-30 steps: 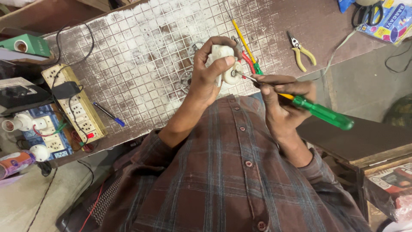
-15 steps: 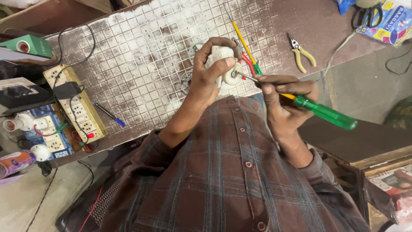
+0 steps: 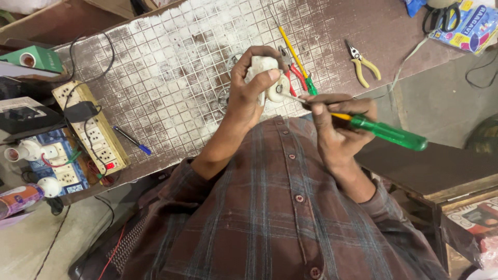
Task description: The person sits at a workbench and uses a screwdriver to work on a white plastic pump part, turning screws and fitting a gear onto it. They then align the plastic part with a metal mounting bracket, pressing the pieces together and checking the fit by hand.
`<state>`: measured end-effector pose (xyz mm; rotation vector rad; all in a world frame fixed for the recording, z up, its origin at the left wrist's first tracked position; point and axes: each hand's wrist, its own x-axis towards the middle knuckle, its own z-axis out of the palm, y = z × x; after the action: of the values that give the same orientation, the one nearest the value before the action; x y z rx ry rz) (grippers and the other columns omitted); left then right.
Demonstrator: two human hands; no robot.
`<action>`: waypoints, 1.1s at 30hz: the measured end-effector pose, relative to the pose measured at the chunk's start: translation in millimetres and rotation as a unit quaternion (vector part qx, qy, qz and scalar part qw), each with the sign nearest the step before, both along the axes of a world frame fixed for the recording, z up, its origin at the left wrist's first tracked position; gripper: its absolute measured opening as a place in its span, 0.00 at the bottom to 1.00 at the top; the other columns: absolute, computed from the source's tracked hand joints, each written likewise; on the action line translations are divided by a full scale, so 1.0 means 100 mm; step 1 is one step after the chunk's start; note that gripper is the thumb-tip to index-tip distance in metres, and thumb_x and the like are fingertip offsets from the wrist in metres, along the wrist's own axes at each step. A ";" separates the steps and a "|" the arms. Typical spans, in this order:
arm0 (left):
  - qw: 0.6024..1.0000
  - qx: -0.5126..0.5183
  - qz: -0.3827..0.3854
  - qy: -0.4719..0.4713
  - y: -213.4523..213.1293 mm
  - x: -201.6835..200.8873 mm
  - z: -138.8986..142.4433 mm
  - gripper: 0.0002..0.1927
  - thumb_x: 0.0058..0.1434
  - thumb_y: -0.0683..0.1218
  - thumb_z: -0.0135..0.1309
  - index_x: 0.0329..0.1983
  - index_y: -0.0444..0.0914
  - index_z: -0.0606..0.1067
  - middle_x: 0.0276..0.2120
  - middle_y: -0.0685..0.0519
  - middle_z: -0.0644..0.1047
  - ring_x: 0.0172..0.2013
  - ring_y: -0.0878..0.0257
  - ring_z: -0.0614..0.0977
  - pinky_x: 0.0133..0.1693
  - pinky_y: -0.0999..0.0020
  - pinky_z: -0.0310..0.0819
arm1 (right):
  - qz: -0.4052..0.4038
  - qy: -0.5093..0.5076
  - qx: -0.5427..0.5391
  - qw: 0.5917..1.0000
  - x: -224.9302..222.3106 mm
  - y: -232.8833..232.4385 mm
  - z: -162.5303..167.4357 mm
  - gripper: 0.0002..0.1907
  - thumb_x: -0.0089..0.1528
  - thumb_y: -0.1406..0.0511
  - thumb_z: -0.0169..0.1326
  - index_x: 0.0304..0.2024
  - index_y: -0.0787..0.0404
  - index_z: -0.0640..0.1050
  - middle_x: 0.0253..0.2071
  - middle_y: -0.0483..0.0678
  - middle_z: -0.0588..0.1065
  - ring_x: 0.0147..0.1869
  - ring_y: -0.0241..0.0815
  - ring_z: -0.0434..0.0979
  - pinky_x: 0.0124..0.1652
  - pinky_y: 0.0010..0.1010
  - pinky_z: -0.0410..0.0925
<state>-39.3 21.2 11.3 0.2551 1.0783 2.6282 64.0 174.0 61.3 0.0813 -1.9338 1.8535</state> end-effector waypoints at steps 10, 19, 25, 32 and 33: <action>1.000 -0.024 -0.002 0.008 -0.01 -0.01 -0.04 0.14 0.60 0.43 0.59 0.50 0.37 0.76 0.40 0.48 0.79 0.42 0.63 0.82 0.46 0.62 0.84 | -0.001 0.018 -0.012 1.000 -0.07 0.03 0.03 0.16 0.74 0.76 0.55 0.48 0.63 0.59 0.43 0.63 0.76 0.50 0.50 0.84 0.51 0.39 0.81; 1.000 -0.026 0.005 0.000 -0.02 -0.01 -0.02 0.14 0.60 0.42 0.59 0.50 0.37 0.76 0.41 0.49 0.80 0.44 0.62 0.81 0.48 0.64 0.82 | 0.008 0.003 -0.003 1.000 -0.09 0.02 0.09 0.15 0.74 0.77 0.54 0.48 0.64 0.60 0.45 0.64 0.76 0.51 0.52 0.84 0.52 0.39 0.80; 1.000 -0.027 0.007 0.005 -0.03 -0.03 -0.02 0.14 0.60 0.41 0.59 0.50 0.37 0.76 0.41 0.49 0.80 0.45 0.62 0.82 0.50 0.64 0.82 | 0.016 -0.004 -0.001 1.000 -0.08 0.01 0.09 0.15 0.74 0.78 0.54 0.48 0.64 0.60 0.43 0.63 0.76 0.49 0.52 0.84 0.52 0.40 0.80; 1.000 -0.029 0.005 0.002 -0.02 -0.03 -0.03 0.15 0.61 0.41 0.59 0.50 0.36 0.76 0.41 0.49 0.80 0.45 0.63 0.81 0.50 0.65 0.80 | 0.016 0.005 -0.013 1.000 -0.09 0.01 0.06 0.16 0.73 0.78 0.53 0.48 0.64 0.59 0.43 0.63 0.75 0.49 0.52 0.84 0.52 0.42 0.80; 1.000 -0.028 0.004 -0.008 -0.02 -0.02 -0.03 0.15 0.60 0.41 0.60 0.50 0.36 0.76 0.41 0.49 0.80 0.44 0.63 0.81 0.49 0.65 0.80 | 0.017 0.003 -0.013 1.000 -0.09 0.01 0.06 0.15 0.73 0.78 0.53 0.48 0.64 0.59 0.42 0.63 0.75 0.48 0.52 0.84 0.51 0.43 0.80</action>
<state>-41.0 19.0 7.9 0.2177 1.1482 2.5989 55.3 175.0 67.3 0.1128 -1.9157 1.8966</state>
